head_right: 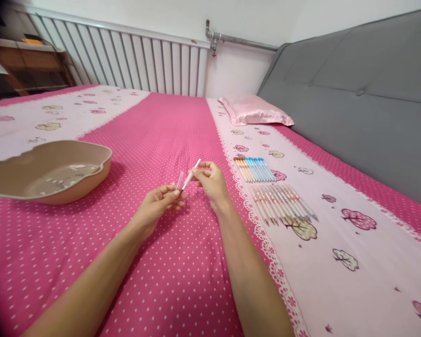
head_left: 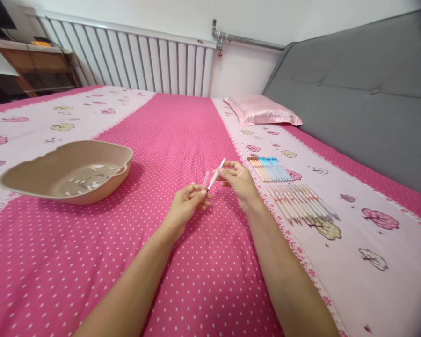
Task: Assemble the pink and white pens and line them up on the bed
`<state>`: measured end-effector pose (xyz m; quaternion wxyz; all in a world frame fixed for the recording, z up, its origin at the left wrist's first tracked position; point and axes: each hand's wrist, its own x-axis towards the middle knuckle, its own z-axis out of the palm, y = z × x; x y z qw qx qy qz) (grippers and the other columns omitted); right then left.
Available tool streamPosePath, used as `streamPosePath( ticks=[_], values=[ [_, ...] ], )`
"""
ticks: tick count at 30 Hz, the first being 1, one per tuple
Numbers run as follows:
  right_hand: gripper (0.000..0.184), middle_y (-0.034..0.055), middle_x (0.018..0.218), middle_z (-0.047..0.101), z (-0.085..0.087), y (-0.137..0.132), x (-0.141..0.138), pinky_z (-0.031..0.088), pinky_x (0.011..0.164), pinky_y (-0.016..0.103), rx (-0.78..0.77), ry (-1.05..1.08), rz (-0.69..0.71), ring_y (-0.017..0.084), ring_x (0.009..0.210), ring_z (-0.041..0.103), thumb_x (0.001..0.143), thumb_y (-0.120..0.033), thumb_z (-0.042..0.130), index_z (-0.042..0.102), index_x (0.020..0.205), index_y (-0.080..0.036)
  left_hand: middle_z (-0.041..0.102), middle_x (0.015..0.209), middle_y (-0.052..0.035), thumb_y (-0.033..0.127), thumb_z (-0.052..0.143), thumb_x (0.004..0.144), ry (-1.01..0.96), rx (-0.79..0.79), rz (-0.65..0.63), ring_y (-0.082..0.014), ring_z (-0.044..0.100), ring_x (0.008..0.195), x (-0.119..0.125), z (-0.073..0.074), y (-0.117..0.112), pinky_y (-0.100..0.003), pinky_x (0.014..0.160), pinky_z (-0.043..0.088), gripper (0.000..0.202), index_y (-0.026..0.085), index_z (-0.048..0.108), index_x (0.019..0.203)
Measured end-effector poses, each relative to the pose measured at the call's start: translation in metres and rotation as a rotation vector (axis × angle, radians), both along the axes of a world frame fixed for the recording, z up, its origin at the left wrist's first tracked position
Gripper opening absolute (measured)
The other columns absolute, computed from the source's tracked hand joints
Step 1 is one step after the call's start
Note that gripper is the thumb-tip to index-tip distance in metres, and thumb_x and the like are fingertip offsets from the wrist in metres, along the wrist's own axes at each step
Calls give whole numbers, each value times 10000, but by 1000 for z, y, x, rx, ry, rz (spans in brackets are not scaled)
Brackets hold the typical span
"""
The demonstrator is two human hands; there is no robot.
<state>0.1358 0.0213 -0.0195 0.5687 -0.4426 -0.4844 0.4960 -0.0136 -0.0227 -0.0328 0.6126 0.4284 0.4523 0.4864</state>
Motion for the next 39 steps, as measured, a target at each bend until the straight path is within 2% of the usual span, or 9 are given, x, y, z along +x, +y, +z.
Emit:
streamPosePath(
  ticks=[9, 15, 21, 26, 32, 36, 39],
  values=[
    [197, -17, 681, 683, -1, -4, -9, 457, 576, 210, 34, -18, 135, 104, 612, 643, 709, -298, 694, 543, 766, -186, 686, 659, -37, 160, 757, 628, -34, -41, 63, -114, 642, 608, -3, -1, 0, -227, 632, 492, 186, 104, 640, 761],
    [200, -29, 704, 671, -2, -3, -3, 491, 618, 215, 85, -20, 225, 98, 649, 642, 734, -343, 680, 551, 793, -202, 687, 654, -53, 156, 692, 708, -38, -56, 48, -105, 644, 592, -3, -1, 1, -200, 590, 493, 81, 95, 658, 748],
    [159, -38, 658, 638, -4, 2, 0, 489, 620, 221, 162, -75, 216, 92, 618, 621, 761, -329, 644, 552, 750, -200, 690, 657, -66, 137, 645, 759, -20, -75, 30, -96, 633, 567, -3, 0, 1, -194, 578, 488, 46, 95, 663, 754],
    [122, -40, 667, 635, -5, 4, 2, 458, 596, 204, 171, -104, 98, 96, 648, 631, 772, -296, 606, 537, 741, -200, 693, 665, -87, 110, 648, 745, 25, -105, 10, -104, 635, 566, -4, 0, 1, -201, 573, 492, 34, 87, 658, 723],
    [91, -13, 766, 683, -9, 12, 9, 443, 548, 187, 26, 45, -233, 94, 615, 642, 776, -209, 542, 454, 754, -202, 689, 622, -89, 104, 652, 724, 178, -115, -41, -125, 639, 539, -3, -2, 0, -223, 566, 499, 35, 87, 639, 696],
    [106, -15, 771, 682, -11, 18, 16, 432, 526, 162, 18, 134, -422, 92, 618, 657, 782, -194, 529, 424, 776, -206, 664, 548, -66, 92, 670, 665, 335, -61, -19, -135, 617, 502, -3, -11, 3, -231, 534, 480, 63, 115, 624, 629],
    [121, -17, 762, 680, -10, 20, 17, 425, 515, 156, 26, 156, -441, 101, 636, 672, 782, -215, 545, 425, 784, -208, 656, 538, -47, 107, 682, 630, 418, 2, 35, -151, 612, 506, -5, -19, 7, -239, 534, 459, 55, 141, 638, 622]
  ],
)
